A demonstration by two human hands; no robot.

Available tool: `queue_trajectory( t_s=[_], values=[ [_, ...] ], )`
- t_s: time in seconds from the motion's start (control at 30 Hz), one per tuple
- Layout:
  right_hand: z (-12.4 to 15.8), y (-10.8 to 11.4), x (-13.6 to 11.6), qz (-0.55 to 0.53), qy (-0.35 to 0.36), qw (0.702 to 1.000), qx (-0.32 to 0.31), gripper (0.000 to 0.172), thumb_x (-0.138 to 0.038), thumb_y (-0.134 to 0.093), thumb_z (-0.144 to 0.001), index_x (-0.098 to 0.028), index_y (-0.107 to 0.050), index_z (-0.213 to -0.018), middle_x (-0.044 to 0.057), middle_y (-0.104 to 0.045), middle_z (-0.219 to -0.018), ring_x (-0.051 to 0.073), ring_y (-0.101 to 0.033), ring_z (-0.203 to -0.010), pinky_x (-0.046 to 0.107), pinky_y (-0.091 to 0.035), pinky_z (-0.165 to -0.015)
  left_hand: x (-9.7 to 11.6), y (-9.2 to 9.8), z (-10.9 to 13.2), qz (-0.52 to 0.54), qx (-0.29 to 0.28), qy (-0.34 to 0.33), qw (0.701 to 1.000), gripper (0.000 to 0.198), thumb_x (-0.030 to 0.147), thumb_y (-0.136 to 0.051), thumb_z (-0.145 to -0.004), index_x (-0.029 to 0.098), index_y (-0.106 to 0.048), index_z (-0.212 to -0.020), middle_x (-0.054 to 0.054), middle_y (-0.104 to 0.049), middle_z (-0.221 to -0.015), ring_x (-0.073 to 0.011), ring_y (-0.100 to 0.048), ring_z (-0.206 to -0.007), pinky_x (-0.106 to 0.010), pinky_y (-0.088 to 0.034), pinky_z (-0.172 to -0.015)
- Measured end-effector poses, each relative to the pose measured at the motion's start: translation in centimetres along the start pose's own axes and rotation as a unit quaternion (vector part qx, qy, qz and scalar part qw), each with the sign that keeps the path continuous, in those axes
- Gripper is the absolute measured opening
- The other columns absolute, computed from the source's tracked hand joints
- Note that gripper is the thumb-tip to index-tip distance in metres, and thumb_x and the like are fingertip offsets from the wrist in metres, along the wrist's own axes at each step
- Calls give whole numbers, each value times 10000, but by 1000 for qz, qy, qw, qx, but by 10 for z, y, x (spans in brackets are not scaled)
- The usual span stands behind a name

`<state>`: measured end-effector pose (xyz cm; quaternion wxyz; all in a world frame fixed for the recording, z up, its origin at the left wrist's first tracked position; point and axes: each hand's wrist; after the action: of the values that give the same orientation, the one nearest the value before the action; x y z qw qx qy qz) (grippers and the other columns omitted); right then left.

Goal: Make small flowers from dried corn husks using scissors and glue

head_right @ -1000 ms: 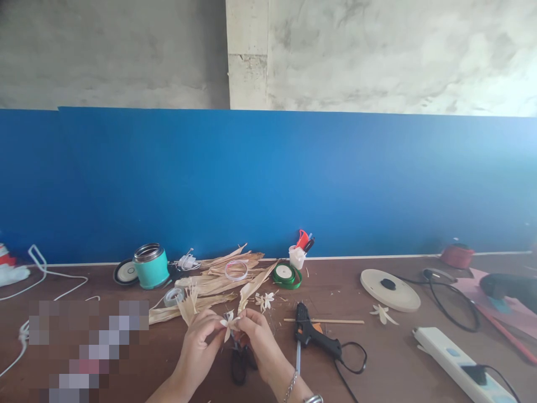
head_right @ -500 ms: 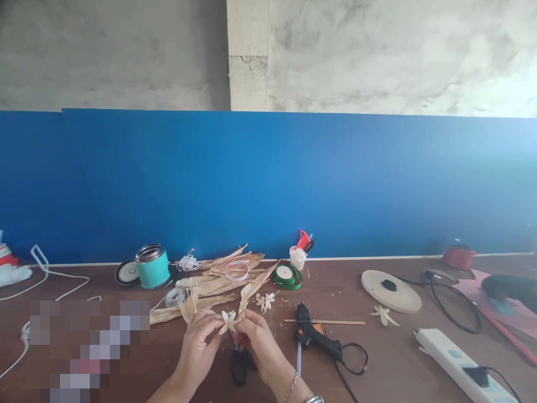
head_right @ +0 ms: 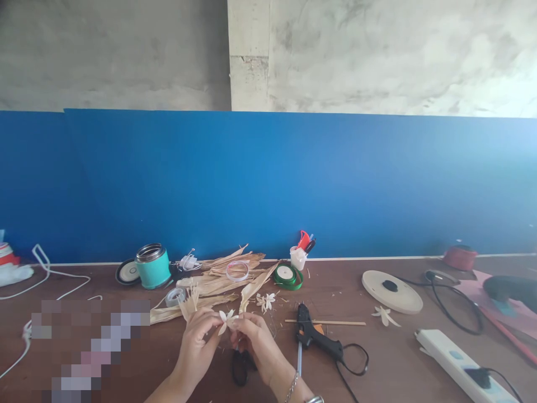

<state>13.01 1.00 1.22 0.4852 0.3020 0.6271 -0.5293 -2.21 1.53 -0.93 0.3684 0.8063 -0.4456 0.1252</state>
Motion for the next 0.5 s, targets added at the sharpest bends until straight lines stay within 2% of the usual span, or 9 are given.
queue_trajectory(
  t_s=[0.27, 0.5],
  values=[
    [0, 4, 2, 9, -19, 1000, 8, 168, -265, -689, -607, -145, -572, -593, -17, -544, -535, 86, -436, -507, 225, -270, -520, 0, -1, 1, 54, 6, 35, 998, 177, 219, -548, -819, 208, -642, -669, -31, -642, -695, -191, -585, -719, -303, -469, -689],
    [-2, 5, 6, 41, -30, 999, -7, 199, -303, -715, -618, -143, -597, -623, -8, -573, -548, 90, -471, -514, 220, -271, -510, 1, -5, 1, 141, 11, 78, 987, 193, 246, -562, -815, 193, -639, -646, -23, -623, -676, -178, -580, -695, -277, -473, -667]
  ],
)
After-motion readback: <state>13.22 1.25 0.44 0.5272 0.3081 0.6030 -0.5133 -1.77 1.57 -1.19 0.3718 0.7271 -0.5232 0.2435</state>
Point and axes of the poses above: each hand's wrist, its own z-axis away from the middle knuckle, its own y-axis out of the back of the hand, x = y × z
